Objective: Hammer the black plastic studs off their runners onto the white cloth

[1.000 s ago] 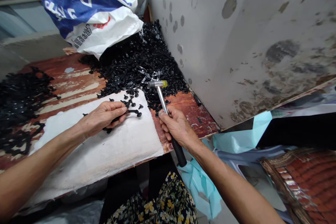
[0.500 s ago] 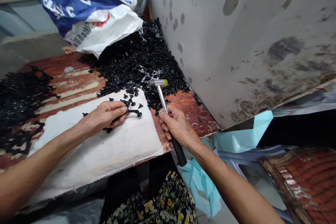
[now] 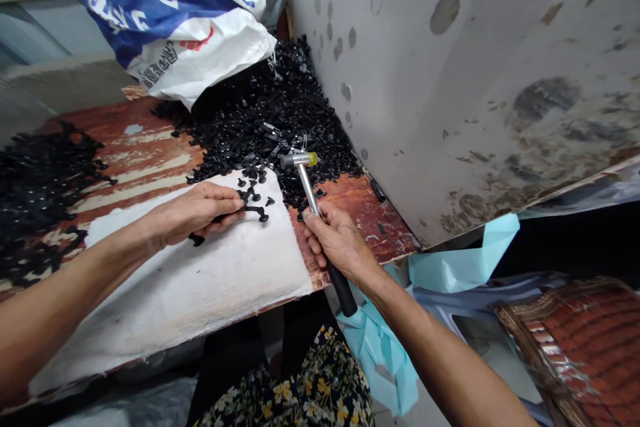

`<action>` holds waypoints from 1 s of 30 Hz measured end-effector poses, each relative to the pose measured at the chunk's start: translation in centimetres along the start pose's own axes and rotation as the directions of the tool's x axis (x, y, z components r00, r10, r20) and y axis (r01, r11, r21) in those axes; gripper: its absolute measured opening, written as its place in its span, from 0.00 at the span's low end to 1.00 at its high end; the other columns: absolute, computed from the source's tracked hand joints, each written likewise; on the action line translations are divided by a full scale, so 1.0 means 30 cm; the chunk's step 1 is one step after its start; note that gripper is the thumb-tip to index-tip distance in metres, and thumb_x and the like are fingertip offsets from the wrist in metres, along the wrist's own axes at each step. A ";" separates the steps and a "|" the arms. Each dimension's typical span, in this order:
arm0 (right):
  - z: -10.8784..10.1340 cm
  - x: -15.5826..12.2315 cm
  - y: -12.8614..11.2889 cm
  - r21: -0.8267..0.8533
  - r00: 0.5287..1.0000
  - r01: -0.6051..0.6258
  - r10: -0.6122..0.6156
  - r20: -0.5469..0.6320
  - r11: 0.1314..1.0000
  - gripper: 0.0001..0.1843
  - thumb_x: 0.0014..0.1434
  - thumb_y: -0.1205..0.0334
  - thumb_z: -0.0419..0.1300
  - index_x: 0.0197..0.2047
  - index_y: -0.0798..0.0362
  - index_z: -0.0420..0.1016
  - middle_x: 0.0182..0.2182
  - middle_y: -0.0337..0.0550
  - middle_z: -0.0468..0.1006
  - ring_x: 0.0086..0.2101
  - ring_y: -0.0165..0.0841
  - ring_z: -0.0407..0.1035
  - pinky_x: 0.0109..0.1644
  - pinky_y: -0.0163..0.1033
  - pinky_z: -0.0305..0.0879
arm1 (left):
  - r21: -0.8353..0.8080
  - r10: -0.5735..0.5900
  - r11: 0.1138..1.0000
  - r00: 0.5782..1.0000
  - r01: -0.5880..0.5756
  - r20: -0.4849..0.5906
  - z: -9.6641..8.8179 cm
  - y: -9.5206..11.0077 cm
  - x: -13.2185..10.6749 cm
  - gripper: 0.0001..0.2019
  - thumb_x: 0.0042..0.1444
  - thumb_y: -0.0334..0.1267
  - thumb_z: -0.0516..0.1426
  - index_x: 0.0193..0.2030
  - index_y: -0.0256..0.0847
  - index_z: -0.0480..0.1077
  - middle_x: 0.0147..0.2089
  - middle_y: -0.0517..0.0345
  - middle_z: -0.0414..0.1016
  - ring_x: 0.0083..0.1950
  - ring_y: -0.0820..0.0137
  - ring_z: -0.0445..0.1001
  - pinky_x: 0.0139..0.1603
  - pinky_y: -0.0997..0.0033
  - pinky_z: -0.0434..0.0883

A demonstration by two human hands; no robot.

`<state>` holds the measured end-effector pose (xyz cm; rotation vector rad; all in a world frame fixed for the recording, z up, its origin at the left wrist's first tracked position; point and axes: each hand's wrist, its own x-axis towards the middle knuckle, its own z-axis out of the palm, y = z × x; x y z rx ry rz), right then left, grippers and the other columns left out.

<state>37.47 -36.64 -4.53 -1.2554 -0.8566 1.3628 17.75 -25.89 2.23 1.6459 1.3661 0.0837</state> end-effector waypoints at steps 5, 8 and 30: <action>0.004 -0.001 -0.002 -0.063 1.000 0.023 -0.022 0.021 0.998 0.16 0.54 0.47 0.61 0.32 0.50 0.63 0.16 0.26 0.66 0.10 0.20 0.54 0.11 0.26 0.50 | 0.115 0.052 0.993 0.995 -0.042 -0.083 0.008 0.015 -0.017 0.17 0.56 0.29 0.52 0.16 0.38 0.60 0.13 0.65 0.55 0.14 0.80 0.50 0.16 0.78 0.47; 0.004 0.000 0.002 -0.091 0.999 0.016 -0.014 0.028 0.996 0.15 0.54 0.48 0.60 0.34 0.50 0.63 0.17 0.26 0.67 0.10 0.21 0.54 0.12 0.27 0.50 | 0.127 0.070 0.990 0.993 -0.058 -0.092 0.015 0.015 -0.018 0.17 0.55 0.29 0.53 0.15 0.38 0.60 0.13 0.65 0.55 0.14 0.80 0.50 0.16 0.78 0.47; 0.023 -0.045 -0.112 -0.817 0.711 0.531 -0.642 0.286 0.225 0.30 0.66 0.68 0.45 0.70 0.53 0.61 0.41 0.52 0.81 0.40 0.40 0.75 0.47 0.45 0.74 | -0.088 -0.008 0.996 1.000 0.006 -0.026 0.024 0.014 -0.015 0.19 0.57 0.27 0.52 0.15 0.38 0.61 0.10 0.65 0.54 0.10 0.80 0.50 0.12 0.79 0.44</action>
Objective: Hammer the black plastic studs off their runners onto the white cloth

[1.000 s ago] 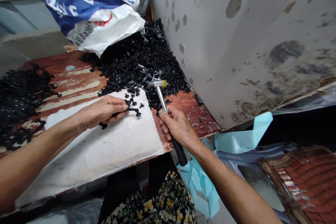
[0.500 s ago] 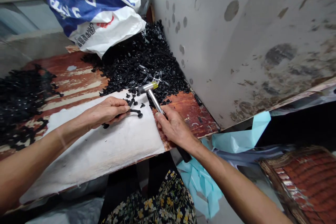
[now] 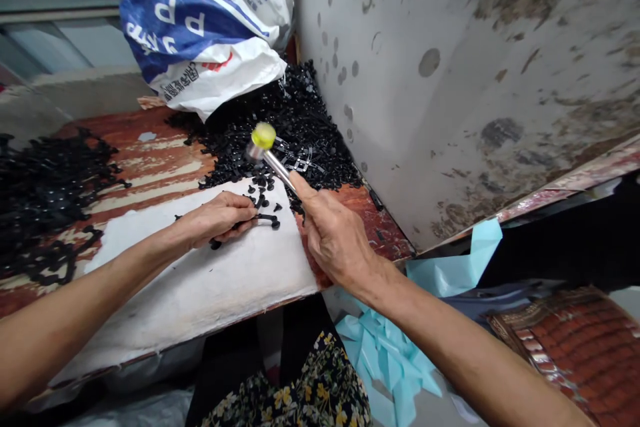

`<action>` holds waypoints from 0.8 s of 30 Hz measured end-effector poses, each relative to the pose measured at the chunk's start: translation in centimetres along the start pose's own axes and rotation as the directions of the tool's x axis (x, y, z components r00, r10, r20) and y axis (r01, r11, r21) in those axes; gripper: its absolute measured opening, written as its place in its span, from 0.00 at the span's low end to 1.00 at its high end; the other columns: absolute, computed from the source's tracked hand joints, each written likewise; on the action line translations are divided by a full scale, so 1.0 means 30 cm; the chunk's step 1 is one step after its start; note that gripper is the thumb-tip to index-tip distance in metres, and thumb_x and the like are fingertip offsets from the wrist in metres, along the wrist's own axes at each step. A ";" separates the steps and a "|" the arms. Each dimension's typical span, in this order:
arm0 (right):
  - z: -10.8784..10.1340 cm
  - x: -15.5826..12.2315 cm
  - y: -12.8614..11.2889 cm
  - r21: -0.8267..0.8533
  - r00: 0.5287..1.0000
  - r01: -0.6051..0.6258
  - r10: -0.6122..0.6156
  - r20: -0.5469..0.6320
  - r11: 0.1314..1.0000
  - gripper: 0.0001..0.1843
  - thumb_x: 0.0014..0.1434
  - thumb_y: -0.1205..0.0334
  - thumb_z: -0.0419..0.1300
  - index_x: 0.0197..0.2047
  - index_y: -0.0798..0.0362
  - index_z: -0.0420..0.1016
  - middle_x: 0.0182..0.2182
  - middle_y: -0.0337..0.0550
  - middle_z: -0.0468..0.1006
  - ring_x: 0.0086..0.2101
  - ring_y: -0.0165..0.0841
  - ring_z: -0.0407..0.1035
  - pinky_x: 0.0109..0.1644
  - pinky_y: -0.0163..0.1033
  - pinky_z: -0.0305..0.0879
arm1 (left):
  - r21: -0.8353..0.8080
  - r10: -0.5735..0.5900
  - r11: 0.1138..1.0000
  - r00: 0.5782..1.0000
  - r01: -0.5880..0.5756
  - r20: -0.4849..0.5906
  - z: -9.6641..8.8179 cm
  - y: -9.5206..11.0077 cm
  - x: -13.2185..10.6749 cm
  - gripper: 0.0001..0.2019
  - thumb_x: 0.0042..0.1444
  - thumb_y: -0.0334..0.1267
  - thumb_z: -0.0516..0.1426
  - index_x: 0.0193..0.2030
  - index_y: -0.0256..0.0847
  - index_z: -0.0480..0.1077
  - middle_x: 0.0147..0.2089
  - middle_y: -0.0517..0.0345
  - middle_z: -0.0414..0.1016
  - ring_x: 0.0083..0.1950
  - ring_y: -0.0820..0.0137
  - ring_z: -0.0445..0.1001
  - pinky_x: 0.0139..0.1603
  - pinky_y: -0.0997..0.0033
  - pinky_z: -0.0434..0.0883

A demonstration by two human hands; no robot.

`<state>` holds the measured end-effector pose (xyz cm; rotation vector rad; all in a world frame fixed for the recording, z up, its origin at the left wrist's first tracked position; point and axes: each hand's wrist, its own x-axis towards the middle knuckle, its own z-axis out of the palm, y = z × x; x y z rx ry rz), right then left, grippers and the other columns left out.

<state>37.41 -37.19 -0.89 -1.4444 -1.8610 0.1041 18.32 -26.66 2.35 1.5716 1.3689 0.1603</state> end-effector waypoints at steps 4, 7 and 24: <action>0.017 -0.003 -0.006 -0.091 0.998 -0.001 0.007 0.062 0.996 0.31 0.65 0.69 0.44 0.70 0.55 0.62 0.38 0.54 0.79 0.35 0.42 0.74 0.41 0.47 0.75 | -0.048 -0.013 0.999 1.000 0.014 0.021 -0.005 -0.007 0.009 0.17 0.56 0.28 0.53 0.15 0.38 0.61 0.10 0.65 0.54 0.10 0.80 0.49 0.12 0.79 0.44; 0.031 0.002 0.002 -0.122 0.981 -0.042 0.064 0.181 0.992 0.30 0.65 0.69 0.45 0.69 0.56 0.65 0.37 0.54 0.79 0.33 0.43 0.74 0.39 0.49 0.76 | -0.055 -0.007 0.998 1.000 0.008 0.022 -0.005 -0.017 0.016 0.17 0.55 0.28 0.52 0.15 0.38 0.61 0.10 0.65 0.53 0.10 0.80 0.49 0.12 0.79 0.44; -0.004 0.008 -0.031 0.130 0.986 0.052 -0.030 -0.164 0.990 0.26 0.68 0.69 0.47 0.67 0.49 0.65 0.56 0.47 0.78 0.52 0.37 0.75 0.56 0.45 0.74 | -0.143 -0.038 0.988 0.995 0.051 0.091 -0.019 -0.028 0.027 0.11 0.53 0.27 0.53 0.21 0.36 0.66 0.15 0.63 0.61 0.12 0.80 0.52 0.11 0.80 0.45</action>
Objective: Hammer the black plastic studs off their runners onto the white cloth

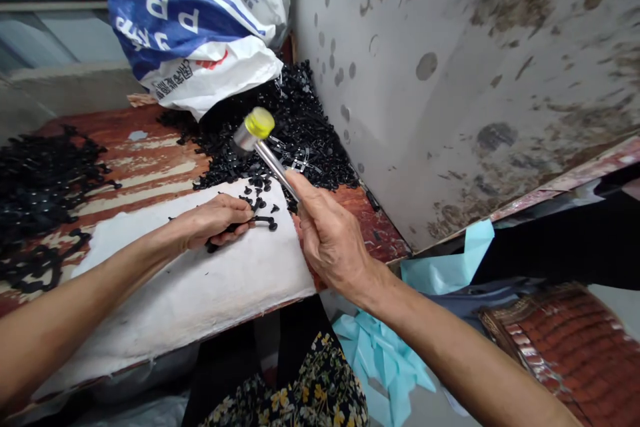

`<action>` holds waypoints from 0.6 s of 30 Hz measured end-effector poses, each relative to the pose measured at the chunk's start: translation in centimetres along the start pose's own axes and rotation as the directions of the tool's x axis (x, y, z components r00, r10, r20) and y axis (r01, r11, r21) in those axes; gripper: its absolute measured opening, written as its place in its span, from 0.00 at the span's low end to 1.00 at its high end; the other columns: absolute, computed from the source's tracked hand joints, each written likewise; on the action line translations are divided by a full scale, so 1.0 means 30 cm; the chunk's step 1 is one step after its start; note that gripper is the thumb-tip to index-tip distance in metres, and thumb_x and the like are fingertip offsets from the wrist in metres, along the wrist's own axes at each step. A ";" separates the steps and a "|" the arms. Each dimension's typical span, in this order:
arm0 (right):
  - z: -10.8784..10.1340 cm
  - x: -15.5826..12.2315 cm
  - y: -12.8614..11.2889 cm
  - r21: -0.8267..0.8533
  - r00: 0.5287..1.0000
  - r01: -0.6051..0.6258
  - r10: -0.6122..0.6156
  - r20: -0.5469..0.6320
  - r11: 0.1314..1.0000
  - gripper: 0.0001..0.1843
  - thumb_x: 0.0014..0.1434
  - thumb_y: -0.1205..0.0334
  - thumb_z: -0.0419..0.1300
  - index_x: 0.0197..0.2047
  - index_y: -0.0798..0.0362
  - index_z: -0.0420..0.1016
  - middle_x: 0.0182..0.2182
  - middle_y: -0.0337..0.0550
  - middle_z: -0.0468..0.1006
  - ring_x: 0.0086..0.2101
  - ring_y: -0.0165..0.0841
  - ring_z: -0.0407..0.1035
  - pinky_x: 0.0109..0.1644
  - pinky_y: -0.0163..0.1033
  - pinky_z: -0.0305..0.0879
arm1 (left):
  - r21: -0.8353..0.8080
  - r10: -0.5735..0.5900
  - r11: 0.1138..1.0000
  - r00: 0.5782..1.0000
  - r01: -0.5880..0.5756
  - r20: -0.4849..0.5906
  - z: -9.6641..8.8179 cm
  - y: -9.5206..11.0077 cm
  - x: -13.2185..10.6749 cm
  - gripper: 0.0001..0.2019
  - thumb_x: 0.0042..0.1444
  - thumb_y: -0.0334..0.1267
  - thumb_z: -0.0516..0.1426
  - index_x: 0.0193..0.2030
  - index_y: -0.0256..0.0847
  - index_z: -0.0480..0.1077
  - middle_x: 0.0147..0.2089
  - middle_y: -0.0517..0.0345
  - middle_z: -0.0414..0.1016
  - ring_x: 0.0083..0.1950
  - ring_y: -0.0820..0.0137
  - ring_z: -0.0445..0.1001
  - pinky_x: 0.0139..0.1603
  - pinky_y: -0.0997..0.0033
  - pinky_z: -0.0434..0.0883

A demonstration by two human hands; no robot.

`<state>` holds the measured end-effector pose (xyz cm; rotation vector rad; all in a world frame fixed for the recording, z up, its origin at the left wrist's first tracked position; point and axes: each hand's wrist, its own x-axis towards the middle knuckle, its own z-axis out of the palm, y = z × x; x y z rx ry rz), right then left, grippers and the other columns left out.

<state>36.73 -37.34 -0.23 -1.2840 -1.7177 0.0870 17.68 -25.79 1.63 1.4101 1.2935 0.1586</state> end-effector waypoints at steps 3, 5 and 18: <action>0.001 0.009 -0.019 0.010 0.994 0.043 -0.042 -0.099 0.999 0.25 0.69 0.69 0.48 0.67 0.52 0.66 0.58 0.48 0.76 0.56 0.37 0.72 0.60 0.43 0.71 | 0.039 0.016 0.999 1.000 -0.017 0.009 0.001 0.000 0.002 0.13 0.54 0.28 0.53 0.19 0.37 0.64 0.14 0.63 0.59 0.12 0.80 0.51 0.12 0.79 0.45; 0.015 -0.002 0.003 0.043 0.998 -0.008 0.010 -0.065 0.999 0.25 0.69 0.69 0.48 0.67 0.52 0.64 0.59 0.49 0.76 0.55 0.37 0.73 0.58 0.43 0.72 | 0.080 0.034 0.996 0.999 -0.035 0.018 0.001 -0.005 0.004 0.15 0.55 0.29 0.52 0.18 0.38 0.62 0.12 0.64 0.56 0.12 0.80 0.50 0.13 0.78 0.45; 0.047 -0.005 0.128 -0.592 0.884 -0.199 0.404 0.235 0.781 0.25 0.65 0.73 0.48 0.63 0.55 0.69 0.45 0.58 0.78 0.43 0.46 0.73 0.40 0.44 0.71 | 0.872 0.871 0.254 0.492 -0.418 -0.018 0.017 -0.160 -0.133 0.11 0.64 0.31 0.47 0.31 0.40 0.66 0.27 0.57 0.70 0.29 0.70 0.68 0.31 0.72 0.62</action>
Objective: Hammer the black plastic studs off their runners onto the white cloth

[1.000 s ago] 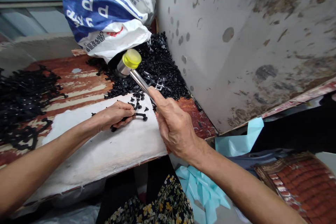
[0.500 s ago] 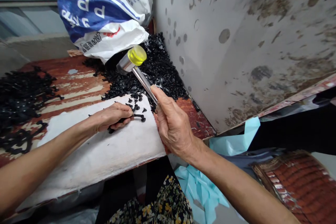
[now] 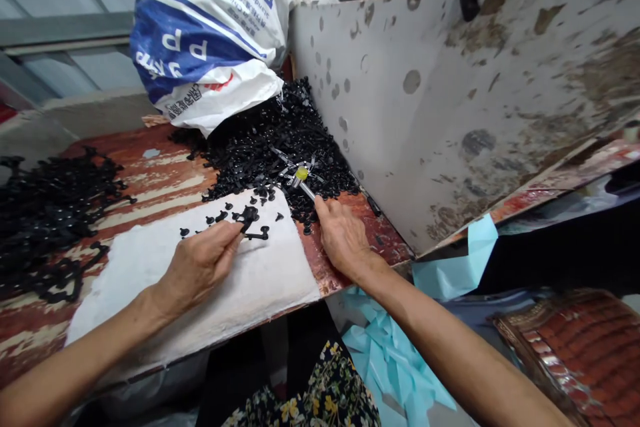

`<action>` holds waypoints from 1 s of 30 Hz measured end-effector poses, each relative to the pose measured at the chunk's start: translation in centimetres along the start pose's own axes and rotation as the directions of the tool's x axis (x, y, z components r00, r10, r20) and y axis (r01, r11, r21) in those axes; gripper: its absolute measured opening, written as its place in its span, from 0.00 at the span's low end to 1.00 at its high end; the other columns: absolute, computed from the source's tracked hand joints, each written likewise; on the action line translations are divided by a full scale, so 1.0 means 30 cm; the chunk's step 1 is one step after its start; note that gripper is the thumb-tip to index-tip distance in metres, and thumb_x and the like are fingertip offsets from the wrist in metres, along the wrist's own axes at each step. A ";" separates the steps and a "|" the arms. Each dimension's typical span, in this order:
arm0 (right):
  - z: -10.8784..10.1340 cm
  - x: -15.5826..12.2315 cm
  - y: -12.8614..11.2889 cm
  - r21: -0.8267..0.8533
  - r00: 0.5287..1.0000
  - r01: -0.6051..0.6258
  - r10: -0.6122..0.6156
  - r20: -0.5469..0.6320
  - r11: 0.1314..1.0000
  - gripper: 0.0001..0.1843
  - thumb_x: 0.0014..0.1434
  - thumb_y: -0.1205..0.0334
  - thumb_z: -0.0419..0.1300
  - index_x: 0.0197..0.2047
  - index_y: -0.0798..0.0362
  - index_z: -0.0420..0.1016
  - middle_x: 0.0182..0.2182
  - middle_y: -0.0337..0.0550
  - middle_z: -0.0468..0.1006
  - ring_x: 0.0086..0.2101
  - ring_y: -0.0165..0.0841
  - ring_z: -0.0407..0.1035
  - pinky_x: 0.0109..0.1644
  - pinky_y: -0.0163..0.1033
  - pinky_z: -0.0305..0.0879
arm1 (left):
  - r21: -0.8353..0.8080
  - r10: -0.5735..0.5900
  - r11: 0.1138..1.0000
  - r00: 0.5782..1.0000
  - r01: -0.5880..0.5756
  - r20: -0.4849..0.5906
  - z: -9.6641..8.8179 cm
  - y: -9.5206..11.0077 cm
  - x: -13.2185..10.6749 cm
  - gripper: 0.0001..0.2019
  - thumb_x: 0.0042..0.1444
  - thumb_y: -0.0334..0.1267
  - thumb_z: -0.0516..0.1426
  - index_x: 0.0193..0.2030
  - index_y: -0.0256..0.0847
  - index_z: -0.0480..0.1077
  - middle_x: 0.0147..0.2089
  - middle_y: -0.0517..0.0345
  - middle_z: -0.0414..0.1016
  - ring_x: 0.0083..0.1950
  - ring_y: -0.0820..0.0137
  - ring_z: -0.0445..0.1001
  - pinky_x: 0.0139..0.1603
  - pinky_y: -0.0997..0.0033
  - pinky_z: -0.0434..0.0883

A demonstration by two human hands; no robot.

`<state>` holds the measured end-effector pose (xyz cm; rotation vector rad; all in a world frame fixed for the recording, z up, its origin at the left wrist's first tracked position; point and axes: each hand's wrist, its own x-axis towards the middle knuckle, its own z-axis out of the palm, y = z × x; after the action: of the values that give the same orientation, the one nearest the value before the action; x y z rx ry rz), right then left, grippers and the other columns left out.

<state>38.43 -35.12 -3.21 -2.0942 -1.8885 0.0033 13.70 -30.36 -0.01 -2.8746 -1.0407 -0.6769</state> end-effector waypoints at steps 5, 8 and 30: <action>-0.009 -0.004 0.000 0.020 0.997 0.010 -0.009 -0.081 1.000 0.23 0.64 0.72 0.48 0.59 0.57 0.73 0.49 0.59 0.74 0.47 0.47 0.67 0.50 0.50 0.67 | 0.354 0.400 0.884 0.885 -0.304 -0.239 0.015 0.017 -0.056 0.09 0.62 0.24 0.50 0.44 0.35 0.68 0.28 0.55 0.75 0.28 0.68 0.70 0.28 0.69 0.62; -0.044 -0.061 -0.036 0.338 0.982 0.142 -0.090 -0.166 0.930 0.21 0.68 0.67 0.47 0.59 0.58 0.72 0.48 0.55 0.75 0.48 0.42 0.69 0.52 0.47 0.67 | 0.376 0.437 0.863 0.871 -0.337 -0.224 0.002 0.041 -0.067 0.08 0.61 0.24 0.51 0.45 0.33 0.68 0.29 0.54 0.75 0.28 0.68 0.70 0.28 0.69 0.63; 0.073 -0.633 -0.169 0.637 0.735 -0.678 -0.339 0.588 -0.366 0.22 0.50 0.49 0.73 0.34 0.53 0.69 0.18 0.27 0.63 0.16 0.18 0.46 0.15 0.25 0.45 | -0.751 0.242 0.616 0.851 0.236 0.466 0.104 0.327 -0.469 0.15 0.66 0.36 0.45 0.27 0.41 0.55 0.25 0.65 0.58 0.26 0.76 0.59 0.29 0.75 0.58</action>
<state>30.67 -52.65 -8.08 -0.8205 -0.5535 1.9568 11.27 -46.07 -7.16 -4.0431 -0.9053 -0.3837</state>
